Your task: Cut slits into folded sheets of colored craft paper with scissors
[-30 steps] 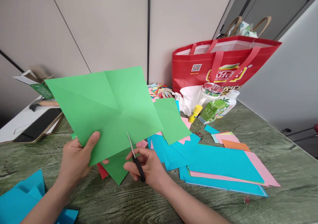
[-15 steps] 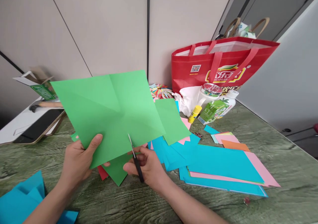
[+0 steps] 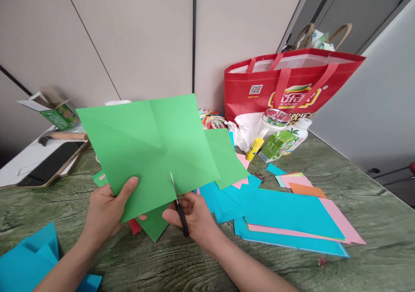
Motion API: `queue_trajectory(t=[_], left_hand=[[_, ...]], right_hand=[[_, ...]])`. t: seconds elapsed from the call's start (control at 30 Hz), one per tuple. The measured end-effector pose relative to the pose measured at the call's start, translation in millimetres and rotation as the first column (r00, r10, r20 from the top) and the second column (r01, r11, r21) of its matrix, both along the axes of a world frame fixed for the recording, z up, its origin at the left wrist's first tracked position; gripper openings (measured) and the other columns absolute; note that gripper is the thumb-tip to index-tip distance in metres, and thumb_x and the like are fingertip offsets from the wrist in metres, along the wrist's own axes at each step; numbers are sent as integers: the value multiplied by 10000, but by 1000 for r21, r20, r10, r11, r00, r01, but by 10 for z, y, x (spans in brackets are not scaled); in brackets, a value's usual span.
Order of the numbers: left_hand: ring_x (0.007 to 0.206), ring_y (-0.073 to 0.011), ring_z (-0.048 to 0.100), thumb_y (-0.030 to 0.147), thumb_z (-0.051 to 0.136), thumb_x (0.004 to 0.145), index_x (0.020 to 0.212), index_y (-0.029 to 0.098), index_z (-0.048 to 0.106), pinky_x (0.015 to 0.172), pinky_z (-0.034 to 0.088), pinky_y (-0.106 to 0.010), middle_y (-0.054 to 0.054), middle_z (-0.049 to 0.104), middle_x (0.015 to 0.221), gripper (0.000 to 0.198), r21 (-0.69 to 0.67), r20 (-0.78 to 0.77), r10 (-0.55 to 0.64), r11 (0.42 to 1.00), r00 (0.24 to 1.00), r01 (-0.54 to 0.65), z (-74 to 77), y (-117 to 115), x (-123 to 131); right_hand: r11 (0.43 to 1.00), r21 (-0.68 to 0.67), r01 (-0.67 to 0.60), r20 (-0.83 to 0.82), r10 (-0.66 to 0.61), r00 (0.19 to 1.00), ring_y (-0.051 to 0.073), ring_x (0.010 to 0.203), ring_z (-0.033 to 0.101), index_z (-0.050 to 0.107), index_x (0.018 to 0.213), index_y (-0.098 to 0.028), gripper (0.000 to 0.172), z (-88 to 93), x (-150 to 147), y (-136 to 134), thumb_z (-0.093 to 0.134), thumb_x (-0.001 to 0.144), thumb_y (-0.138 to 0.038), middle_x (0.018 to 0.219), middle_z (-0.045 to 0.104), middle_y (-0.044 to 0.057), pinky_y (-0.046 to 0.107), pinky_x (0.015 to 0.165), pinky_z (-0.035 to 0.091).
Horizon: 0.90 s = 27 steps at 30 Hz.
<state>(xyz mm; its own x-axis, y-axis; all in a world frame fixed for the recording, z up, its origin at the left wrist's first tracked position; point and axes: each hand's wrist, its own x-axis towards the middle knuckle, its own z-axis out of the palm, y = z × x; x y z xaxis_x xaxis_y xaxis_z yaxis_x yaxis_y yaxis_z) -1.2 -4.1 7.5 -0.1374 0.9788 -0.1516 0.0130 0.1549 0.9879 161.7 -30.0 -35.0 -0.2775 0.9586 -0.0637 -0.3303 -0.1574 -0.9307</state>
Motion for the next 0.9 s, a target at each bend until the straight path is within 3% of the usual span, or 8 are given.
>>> queue_trajectory(t=[0.4,0.9], left_hand=[[269,-216,563,368,653,632,559,190,575,230,467,-303,42,603,379,207,-11,28,-6,1000,1000,6,-53,23,-17],[263,-208,555,380,661,622,560,187,561,232,467,-297,34,610,384,226,-31,6,-2,1000,1000,2,-12,4,-8]], right_hand=[[999,-46,-2,68,6,998,72,455,374,518,732,-151,342,-36,14,-28,696,620,-422,510,462,-54,207,436,291],[999,-48,20,125,-14,992,66,389,391,533,704,-149,308,-98,24,-28,686,630,-406,440,477,-62,208,400,299]])
